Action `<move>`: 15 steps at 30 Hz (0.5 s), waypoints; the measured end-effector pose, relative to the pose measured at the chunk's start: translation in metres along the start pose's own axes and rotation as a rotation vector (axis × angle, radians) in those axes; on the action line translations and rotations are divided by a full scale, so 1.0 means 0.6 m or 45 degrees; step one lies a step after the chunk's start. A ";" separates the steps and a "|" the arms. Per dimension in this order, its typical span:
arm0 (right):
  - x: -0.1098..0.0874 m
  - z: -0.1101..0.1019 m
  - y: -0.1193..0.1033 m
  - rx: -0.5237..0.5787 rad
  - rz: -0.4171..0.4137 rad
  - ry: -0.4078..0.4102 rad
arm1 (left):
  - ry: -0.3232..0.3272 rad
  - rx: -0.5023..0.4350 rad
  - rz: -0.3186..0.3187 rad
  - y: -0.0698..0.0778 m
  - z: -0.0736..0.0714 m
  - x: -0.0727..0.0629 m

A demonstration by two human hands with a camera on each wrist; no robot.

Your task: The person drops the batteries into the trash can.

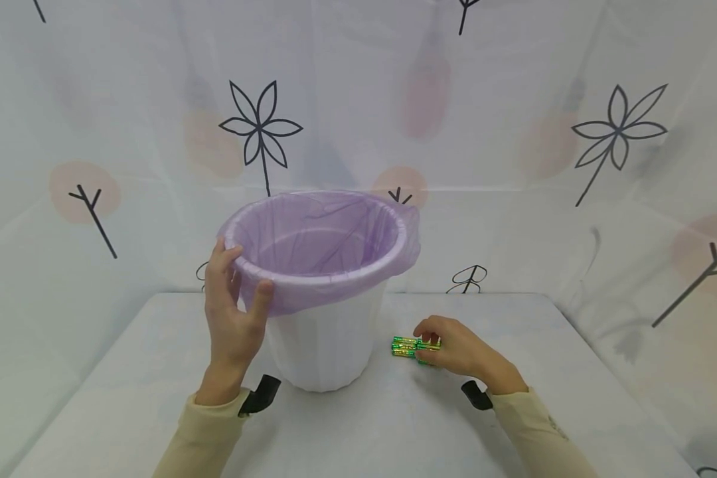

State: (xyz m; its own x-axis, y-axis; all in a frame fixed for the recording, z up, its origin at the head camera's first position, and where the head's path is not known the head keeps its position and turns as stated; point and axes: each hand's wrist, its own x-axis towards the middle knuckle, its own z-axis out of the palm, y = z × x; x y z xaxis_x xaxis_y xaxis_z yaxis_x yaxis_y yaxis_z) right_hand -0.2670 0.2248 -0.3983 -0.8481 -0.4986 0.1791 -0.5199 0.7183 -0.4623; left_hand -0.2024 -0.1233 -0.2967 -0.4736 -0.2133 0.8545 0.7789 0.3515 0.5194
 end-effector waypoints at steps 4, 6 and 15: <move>-0.002 0.003 0.006 -0.005 0.038 -0.019 | -0.004 0.004 0.001 0.000 0.000 0.000; -0.003 0.006 0.009 -0.010 0.052 -0.026 | -0.004 0.006 0.002 0.000 0.000 0.000; -0.004 0.013 0.019 -0.035 0.117 -0.070 | -0.002 0.008 -0.002 0.000 -0.001 0.000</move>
State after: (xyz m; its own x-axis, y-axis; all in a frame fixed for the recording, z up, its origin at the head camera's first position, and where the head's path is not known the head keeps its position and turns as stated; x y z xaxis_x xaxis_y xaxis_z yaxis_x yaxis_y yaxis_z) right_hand -0.2700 0.2303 -0.4105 -0.8858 -0.4555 0.0889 -0.4437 0.7749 -0.4502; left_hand -0.2023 -0.1238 -0.2968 -0.4751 -0.2126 0.8539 0.7758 0.3566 0.5205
